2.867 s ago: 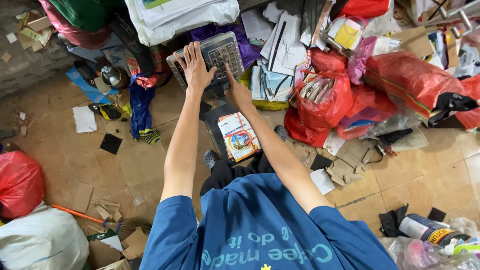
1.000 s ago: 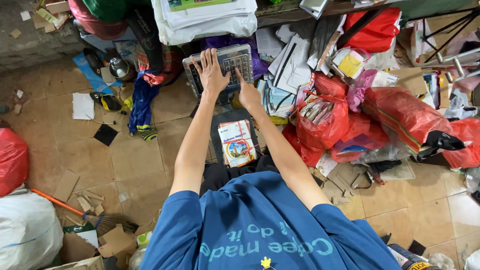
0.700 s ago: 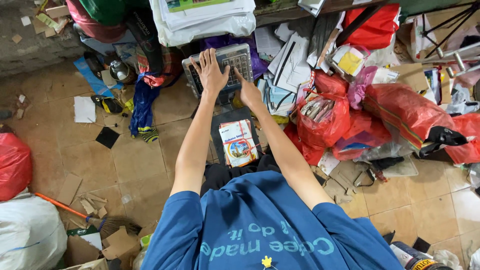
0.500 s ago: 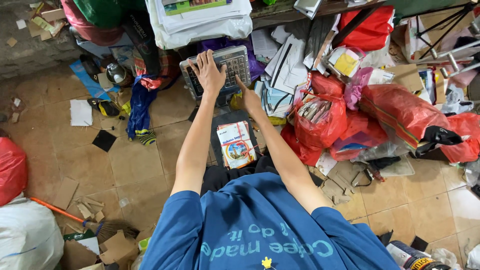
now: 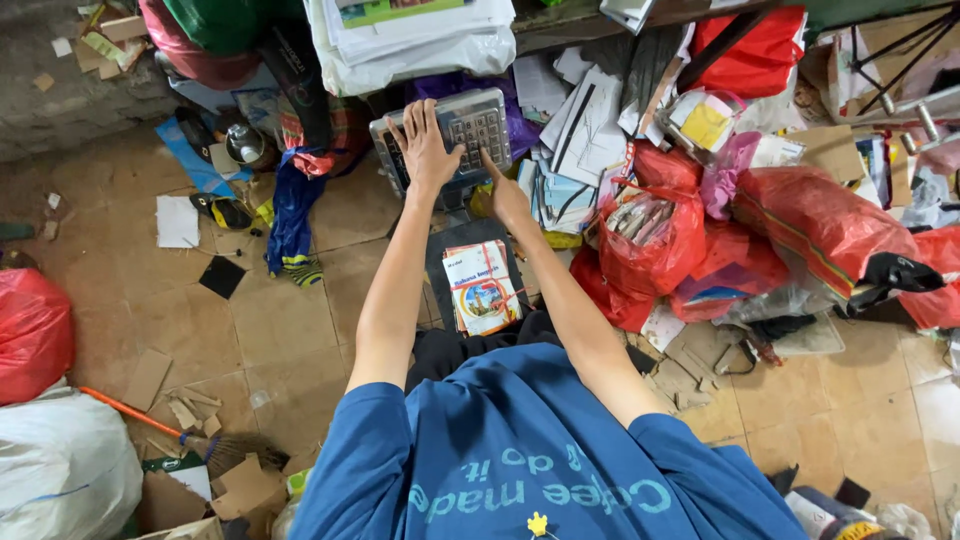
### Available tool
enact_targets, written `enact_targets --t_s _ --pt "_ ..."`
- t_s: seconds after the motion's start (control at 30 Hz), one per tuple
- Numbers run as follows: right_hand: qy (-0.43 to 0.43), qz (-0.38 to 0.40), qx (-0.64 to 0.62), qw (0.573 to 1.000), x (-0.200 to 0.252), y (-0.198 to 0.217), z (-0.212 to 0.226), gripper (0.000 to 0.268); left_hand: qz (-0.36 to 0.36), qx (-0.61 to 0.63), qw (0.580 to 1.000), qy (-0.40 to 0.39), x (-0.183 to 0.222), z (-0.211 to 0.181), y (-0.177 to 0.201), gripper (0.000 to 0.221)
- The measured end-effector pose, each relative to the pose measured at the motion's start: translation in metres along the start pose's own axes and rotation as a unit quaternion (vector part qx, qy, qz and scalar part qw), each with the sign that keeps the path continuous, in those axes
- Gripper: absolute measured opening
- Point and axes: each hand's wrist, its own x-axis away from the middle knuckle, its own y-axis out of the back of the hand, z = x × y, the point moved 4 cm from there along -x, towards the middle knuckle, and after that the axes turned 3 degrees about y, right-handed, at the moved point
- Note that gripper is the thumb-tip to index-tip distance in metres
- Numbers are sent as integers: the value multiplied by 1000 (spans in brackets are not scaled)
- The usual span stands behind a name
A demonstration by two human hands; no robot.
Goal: Records inventory in a notebook, sorts through stacks of books, and enters data into an electronic weighing scale.
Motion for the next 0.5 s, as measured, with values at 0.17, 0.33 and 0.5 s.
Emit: enact_targets --t_s 0.17,0.33,0.5 --pt "13 16 -17 1000 -13 -18 -16 96 -22 -43 999 26 -4 -5 4 102" --pt "-2 43 -40 998 -17 -21 5 92 -45 -13 998 37 6 1 12 99" --pt "-46 35 15 998 -23 -20 5 91 -54 24 998 -9 -3 3 -3 103"
